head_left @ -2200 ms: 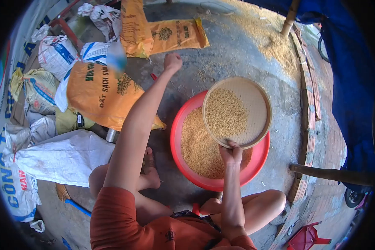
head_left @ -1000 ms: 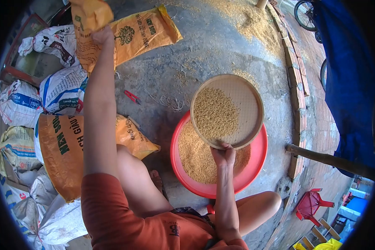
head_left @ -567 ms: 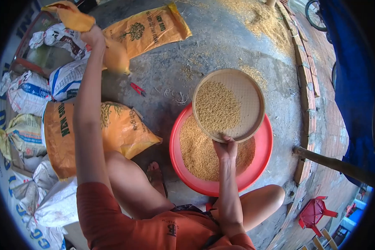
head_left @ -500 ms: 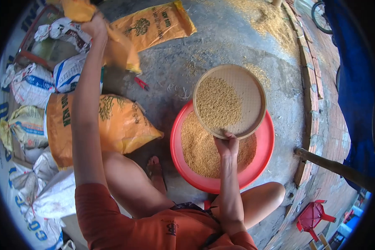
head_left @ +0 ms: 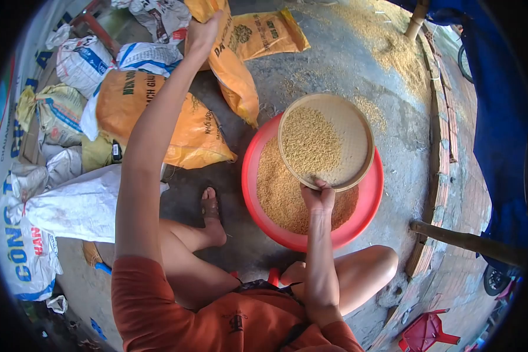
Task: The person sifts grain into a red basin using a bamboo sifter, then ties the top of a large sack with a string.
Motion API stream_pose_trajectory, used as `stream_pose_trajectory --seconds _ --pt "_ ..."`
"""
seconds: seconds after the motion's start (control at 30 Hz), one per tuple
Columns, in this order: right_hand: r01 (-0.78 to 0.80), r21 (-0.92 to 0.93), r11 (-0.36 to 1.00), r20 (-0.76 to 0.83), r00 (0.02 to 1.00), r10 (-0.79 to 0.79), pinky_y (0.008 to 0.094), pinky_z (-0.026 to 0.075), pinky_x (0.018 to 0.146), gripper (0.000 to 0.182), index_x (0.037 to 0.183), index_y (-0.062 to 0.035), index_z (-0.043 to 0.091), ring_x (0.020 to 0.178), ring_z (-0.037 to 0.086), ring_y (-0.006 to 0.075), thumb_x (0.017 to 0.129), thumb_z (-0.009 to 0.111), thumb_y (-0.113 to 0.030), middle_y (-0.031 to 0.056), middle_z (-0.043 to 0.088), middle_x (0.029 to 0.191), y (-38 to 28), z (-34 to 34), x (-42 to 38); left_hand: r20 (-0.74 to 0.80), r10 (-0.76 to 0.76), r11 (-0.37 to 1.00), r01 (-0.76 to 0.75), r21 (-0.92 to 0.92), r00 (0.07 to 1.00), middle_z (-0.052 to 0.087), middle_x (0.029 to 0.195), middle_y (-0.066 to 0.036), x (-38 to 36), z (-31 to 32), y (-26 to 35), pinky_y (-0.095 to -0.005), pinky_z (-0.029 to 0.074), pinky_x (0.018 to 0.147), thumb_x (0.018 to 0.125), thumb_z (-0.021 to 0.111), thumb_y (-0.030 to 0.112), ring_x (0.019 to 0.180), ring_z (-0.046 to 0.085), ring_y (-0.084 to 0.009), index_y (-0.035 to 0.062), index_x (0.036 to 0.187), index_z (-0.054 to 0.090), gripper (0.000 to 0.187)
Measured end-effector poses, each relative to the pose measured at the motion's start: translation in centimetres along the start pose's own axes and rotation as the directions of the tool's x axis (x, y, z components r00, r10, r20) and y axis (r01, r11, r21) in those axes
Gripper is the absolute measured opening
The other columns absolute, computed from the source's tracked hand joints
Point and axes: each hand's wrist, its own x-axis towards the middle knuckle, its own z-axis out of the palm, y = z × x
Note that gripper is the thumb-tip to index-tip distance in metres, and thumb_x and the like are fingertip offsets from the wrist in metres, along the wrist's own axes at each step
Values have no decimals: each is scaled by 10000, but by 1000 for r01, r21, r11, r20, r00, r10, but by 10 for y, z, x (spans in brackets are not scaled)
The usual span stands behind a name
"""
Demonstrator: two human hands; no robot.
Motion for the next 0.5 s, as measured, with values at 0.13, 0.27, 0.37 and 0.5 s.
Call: stream_pose_trajectory --seconds 0.13,0.27,0.37,0.5 --pt "-40 31 999 21 999 39 424 387 769 291 890 9 427 799 461 257 612 360 64 134 470 844 6 -10 -12 111 11 1000 -10 -9 994 571 938 -145 -25 -26 24 -305 420 729 653 591 319 866 553 -240 -27 978 522 479" --pt "-3 -17 1000 35 999 4 430 386 778 314 917 5 438 818 462 256 620 360 67 137 476 879 14 -15 -25 300 -91 989 121 -81 950 561 957 -117 -66 -53 37 -284 404 772 661 603 323 893 535 -204 -7 1026 500 503" --pt "-52 -62 997 67 996 56 441 374 832 493 1054 -44 435 896 472 270 577 358 57 140 488 981 25 -10 -34 304 -89 984 130 -119 948 540 972 -98 -68 -55 10 -282 419 749 699 591 248 889 520 -182 2 1059 462 454" --pt "-46 -88 995 44 998 50 457 373 824 460 1050 -32 445 918 468 286 605 353 38 147 490 1007 32 -13 -42 180 -60 966 102 -236 982 543 939 -78 -114 -58 12 -276 436 708 744 571 197 780 545 -169 14 1058 448 383"
